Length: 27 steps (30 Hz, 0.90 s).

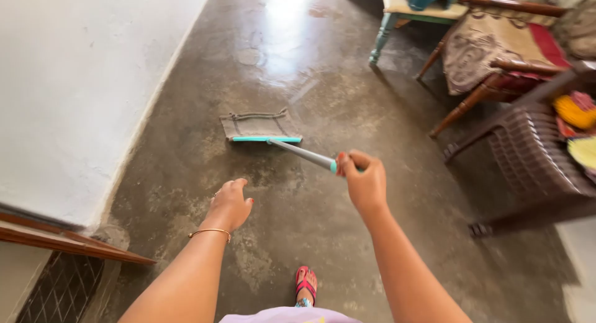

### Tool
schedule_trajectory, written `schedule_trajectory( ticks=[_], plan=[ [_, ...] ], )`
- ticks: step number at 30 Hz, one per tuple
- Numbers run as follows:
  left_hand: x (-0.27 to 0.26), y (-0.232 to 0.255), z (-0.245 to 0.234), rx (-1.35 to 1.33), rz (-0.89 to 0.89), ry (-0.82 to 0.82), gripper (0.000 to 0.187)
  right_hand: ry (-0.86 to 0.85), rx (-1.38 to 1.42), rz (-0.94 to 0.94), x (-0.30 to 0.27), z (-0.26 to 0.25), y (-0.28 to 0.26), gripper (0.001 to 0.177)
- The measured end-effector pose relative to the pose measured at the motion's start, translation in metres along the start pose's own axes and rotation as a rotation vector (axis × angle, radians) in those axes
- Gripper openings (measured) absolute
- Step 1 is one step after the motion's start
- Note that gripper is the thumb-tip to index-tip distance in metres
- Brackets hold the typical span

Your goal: Mopping a wet floor using a squeegee and a cloth.

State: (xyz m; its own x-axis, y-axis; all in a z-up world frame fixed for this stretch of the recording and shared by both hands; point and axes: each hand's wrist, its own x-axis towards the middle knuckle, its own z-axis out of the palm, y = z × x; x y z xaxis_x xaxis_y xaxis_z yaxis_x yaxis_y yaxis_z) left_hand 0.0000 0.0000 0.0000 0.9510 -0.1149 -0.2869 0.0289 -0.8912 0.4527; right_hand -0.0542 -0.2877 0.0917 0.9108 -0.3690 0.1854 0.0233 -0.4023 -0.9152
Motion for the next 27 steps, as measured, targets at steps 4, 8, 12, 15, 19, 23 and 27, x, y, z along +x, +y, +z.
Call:
schedule_trajectory(
  ticks=[4, 8, 12, 15, 19, 23, 27],
  plan=[
    [-0.038, -0.011, 0.002, 0.021, 0.049, -0.041, 0.058, 0.084, 0.029, 0.041, -0.05, -0.02, -0.075, 0.033],
    [-0.063, -0.014, 0.015, -0.001, 0.064, -0.055, 0.06, 0.118, 0.096, 0.036, -0.096, -0.036, -0.098, 0.033],
    [-0.059, -0.006, 0.057, -0.479, 0.241, -0.124, 0.087, 0.086, -0.148, 0.024, -0.145, -0.026, -0.139, 0.031],
    [-0.097, 0.059, 0.031, -0.673, 0.261, -0.323, 0.11, 0.062, -0.228, 0.059, -0.172, 0.006, -0.149, 0.031],
    [-0.091, 0.08, 0.058, -0.643, 0.348, -0.27, 0.102, 0.048, -0.148, -0.062, -0.175, 0.011, -0.14, 0.027],
    [-0.058, 0.069, 0.096, -0.493, 0.699, 0.132, 0.054, -0.024, -0.086, -0.241, -0.171, 0.016, -0.12, 0.024],
    [-0.02, 0.068, 0.117, -0.726, 0.518, -0.105, 0.026, -0.07, -0.103, -0.313, -0.146, 0.015, -0.093, 0.024]
  ],
)
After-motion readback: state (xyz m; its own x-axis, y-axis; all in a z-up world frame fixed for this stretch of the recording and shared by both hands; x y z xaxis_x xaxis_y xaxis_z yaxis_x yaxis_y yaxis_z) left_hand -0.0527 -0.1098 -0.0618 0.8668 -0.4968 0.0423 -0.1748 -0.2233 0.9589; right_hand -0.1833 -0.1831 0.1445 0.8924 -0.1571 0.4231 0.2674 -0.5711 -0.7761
